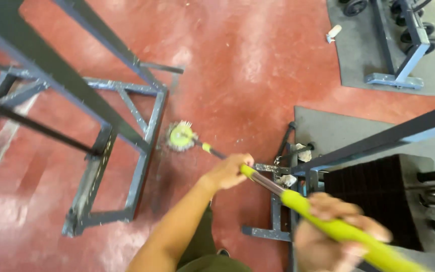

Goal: Mopping the tiled floor of a gym around various exercise machines.

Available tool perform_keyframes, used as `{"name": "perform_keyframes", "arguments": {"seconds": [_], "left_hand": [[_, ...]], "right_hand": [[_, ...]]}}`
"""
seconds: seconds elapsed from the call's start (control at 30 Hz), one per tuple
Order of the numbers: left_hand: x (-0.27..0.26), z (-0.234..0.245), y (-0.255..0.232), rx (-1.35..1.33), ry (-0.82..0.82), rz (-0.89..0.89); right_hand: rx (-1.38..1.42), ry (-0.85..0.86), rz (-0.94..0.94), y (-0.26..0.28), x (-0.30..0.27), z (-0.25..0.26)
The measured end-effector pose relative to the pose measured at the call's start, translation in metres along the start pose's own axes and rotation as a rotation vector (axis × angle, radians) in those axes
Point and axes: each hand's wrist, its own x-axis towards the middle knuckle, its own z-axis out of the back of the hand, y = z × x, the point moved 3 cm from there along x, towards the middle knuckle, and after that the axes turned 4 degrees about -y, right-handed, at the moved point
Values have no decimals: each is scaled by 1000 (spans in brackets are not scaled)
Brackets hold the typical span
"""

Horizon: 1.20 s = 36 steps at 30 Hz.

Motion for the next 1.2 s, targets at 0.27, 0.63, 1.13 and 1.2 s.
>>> {"name": "perform_keyframes", "arguments": {"seconds": [0.27, 0.63, 1.13, 1.2], "left_hand": [[108, 85, 173, 694, 167, 414], [135, 139, 177, 792, -38, 270], [396, 130, 125, 844, -420, 11], [411, 131, 118, 854, -482, 33]], "right_hand": [[-338, 540, -172, -223, -17, -17], [-479, 992, -203, -297, 71, -83], [-43, 1120, -223, -389, 369, -41], [40, 1161, -248, -400, 396, -42]]}}
